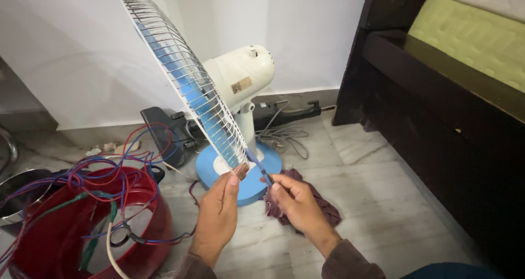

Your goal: The person cleans a standing electric fan using a toothbrush and a cloth. They scrub the fan's metal cage and blades with the toothbrush, then wipe the components with a cloth. The person also removes the front cage to clean the blades more thoroughly.

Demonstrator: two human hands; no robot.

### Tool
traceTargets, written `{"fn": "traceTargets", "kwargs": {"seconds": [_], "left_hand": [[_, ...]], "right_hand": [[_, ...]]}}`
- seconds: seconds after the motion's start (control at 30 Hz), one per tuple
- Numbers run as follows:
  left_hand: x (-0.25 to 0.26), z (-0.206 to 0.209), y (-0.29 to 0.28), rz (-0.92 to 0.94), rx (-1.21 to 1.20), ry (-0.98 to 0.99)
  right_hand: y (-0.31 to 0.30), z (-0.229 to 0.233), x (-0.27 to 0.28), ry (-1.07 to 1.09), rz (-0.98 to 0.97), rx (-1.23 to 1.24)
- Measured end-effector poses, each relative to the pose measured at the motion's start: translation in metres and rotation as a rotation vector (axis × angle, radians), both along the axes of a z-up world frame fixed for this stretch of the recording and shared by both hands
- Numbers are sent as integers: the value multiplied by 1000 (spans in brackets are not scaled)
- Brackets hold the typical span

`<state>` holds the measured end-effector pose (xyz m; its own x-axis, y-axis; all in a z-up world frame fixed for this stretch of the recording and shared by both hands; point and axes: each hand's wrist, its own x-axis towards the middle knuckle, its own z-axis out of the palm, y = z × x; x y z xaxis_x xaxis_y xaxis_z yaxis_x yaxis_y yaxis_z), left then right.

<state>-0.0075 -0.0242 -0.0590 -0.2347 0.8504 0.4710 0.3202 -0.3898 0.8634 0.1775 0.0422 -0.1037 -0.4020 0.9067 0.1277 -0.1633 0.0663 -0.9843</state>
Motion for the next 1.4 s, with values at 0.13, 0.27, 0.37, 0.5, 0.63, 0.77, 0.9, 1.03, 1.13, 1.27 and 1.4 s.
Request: {"fn": "traceTargets", "kwargs": {"seconds": [0.13,0.27,0.37,0.5,0.63,0.77,0.9,1.03,1.13,1.27,1.4], "left_hand": [[0,-2,0,36,-14,10],[-1,-2,2,17,-45,22],[0,-1,1,61,-58,31],[-1,2,-1,69,-32,55],[0,0,1,63,-19,34],[0,2,-1,128,-152,86],[-2,0,0,115,-38,93],[-2,-2,0,98,-83,36],[-3,-8,3,35,121,28],[-4,-11,2,136,-98,61],[-2,-12,3,76,8,17]], "right_hand": [[0,-8,6,-30,39,82],[2,-16,2,-95,-10,176],[3,-18,1,-120,-35,335],[-3,-15,-3,-174,53,179],[1,-10,-2,-120,-22,251],[-1,-14,-2,-182,10,194],[-1,-15,-6,-195,-84,323],[-9,-10,-11,-181,-34,185],[-9,-9,-10,-198,-95,236],[-10,-8,-10,-186,-65,244],[-8,-13,-12,-162,-113,227]]}}
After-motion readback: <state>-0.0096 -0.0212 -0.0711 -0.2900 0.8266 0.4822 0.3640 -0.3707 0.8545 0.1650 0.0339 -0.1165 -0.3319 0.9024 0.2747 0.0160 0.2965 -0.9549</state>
